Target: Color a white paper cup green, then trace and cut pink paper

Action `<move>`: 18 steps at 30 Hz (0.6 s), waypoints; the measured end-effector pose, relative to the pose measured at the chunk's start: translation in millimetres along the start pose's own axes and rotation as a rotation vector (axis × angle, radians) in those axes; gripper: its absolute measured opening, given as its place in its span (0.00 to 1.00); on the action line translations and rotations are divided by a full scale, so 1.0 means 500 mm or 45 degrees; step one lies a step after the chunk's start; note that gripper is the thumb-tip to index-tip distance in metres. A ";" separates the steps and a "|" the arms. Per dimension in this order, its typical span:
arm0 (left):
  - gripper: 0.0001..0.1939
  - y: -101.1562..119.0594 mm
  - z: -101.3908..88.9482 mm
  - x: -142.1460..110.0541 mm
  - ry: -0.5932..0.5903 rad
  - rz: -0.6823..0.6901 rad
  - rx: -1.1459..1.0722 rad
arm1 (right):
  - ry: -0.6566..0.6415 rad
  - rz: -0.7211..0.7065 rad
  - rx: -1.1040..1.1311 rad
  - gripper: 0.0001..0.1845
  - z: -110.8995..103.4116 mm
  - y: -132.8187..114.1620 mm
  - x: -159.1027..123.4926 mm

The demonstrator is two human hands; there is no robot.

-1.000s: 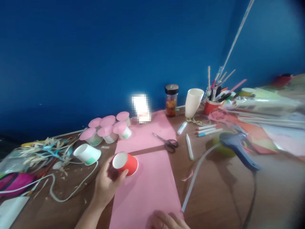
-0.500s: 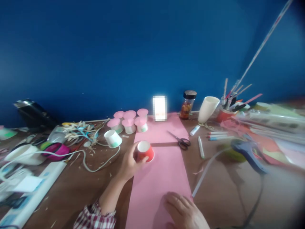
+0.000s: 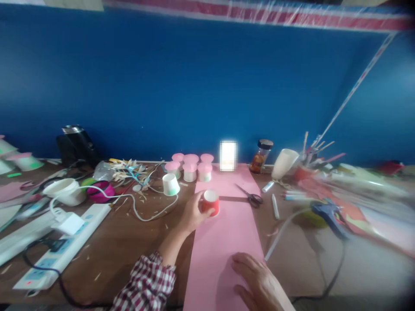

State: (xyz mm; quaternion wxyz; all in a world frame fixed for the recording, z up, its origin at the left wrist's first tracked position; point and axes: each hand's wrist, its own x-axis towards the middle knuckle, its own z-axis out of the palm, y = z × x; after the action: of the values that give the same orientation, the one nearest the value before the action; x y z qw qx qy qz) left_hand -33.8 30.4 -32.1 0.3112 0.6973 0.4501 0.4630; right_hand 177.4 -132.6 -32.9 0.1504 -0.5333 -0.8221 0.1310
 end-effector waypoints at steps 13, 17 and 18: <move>0.30 -0.028 0.003 -0.002 0.008 0.020 0.031 | -0.145 0.175 0.218 0.20 -0.016 -0.016 0.009; 0.31 -0.041 0.005 0.000 0.014 0.031 0.058 | -0.118 0.161 0.227 0.20 -0.012 -0.015 0.007; 0.31 -0.042 0.005 0.000 0.016 0.035 0.063 | -0.116 0.156 0.227 0.20 -0.011 -0.014 0.007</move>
State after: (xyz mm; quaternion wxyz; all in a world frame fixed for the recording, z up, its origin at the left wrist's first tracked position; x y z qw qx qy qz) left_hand -38.6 38.8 -50.9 0.2845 0.7082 0.4538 0.4601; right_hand 172.2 -132.1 -24.8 0.1515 -0.5605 -0.7790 0.2367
